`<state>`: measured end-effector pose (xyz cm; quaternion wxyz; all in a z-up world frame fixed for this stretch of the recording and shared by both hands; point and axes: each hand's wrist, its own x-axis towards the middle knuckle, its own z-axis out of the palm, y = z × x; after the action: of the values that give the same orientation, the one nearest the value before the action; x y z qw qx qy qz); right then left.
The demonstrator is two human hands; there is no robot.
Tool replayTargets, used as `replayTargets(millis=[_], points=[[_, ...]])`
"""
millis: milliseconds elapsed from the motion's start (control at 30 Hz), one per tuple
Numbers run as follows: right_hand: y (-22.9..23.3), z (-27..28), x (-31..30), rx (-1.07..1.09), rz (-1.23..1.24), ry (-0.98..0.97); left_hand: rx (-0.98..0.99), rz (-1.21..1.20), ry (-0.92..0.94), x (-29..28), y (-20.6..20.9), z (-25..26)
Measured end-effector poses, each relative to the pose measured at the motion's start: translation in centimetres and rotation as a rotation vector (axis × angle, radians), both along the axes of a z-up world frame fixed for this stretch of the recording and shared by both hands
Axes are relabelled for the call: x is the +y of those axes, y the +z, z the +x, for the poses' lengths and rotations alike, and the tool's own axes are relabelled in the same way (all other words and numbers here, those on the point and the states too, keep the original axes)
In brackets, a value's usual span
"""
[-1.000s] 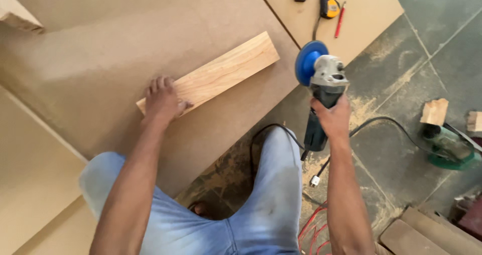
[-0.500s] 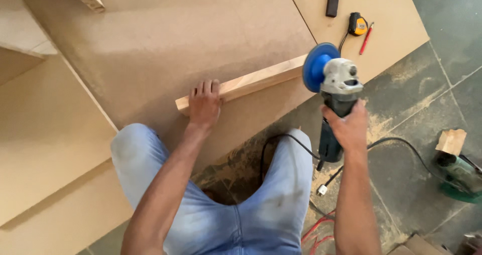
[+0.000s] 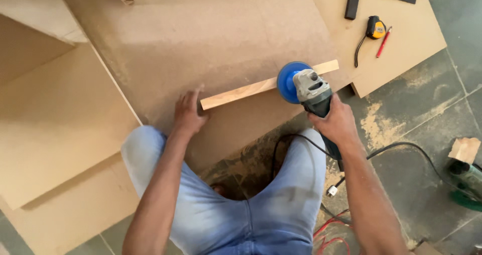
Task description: The person uses an angle grinder with a sanding disc to smooth the edges and surfaces of a small wooden block. They hold the block with one hand and operate the tool with the other, rotating the wood to sand different sides.
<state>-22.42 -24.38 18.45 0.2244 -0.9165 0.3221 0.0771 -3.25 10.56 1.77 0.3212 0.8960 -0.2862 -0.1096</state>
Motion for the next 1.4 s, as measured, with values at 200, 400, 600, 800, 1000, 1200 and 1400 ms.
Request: replayTargets(millis=[200, 400, 600, 800, 1000, 1200, 1400], points=[[-0.4, 2.1, 2.0, 0.162, -0.033, 0.042, 0.617, -0.175, 0.068, 1.2, -3.8, -0.4], [-0.4, 4.7, 6.3, 0.171, -0.013, 0.166, 0.432, -0.131, 0.065, 0.9, -2.7, -0.5], [-0.4, 7.6, 10.7, 0.211, 0.058, 0.274, 0.343, -0.19, 0.016, 0.8, -1.6, -0.2], [-0.4, 9.4, 14.0, 0.189, 0.064, 0.387, 0.452, 0.07, 0.052, 0.4, -1.3, 0.0], [0.0, 9.7, 14.4, 0.223, 0.068, 0.37, 0.445, 0.084, 0.062, 0.4, -2.4, -0.2], [0.2, 6.9, 9.9, 0.241, 0.025, 0.203, 0.377, -0.144, 0.032, 0.6, -4.5, -0.8], [-2.5, 1.5, 1.9, 0.223, -0.065, 0.045, 0.384, -0.039, 0.107, 0.9, -10.2, -2.2]])
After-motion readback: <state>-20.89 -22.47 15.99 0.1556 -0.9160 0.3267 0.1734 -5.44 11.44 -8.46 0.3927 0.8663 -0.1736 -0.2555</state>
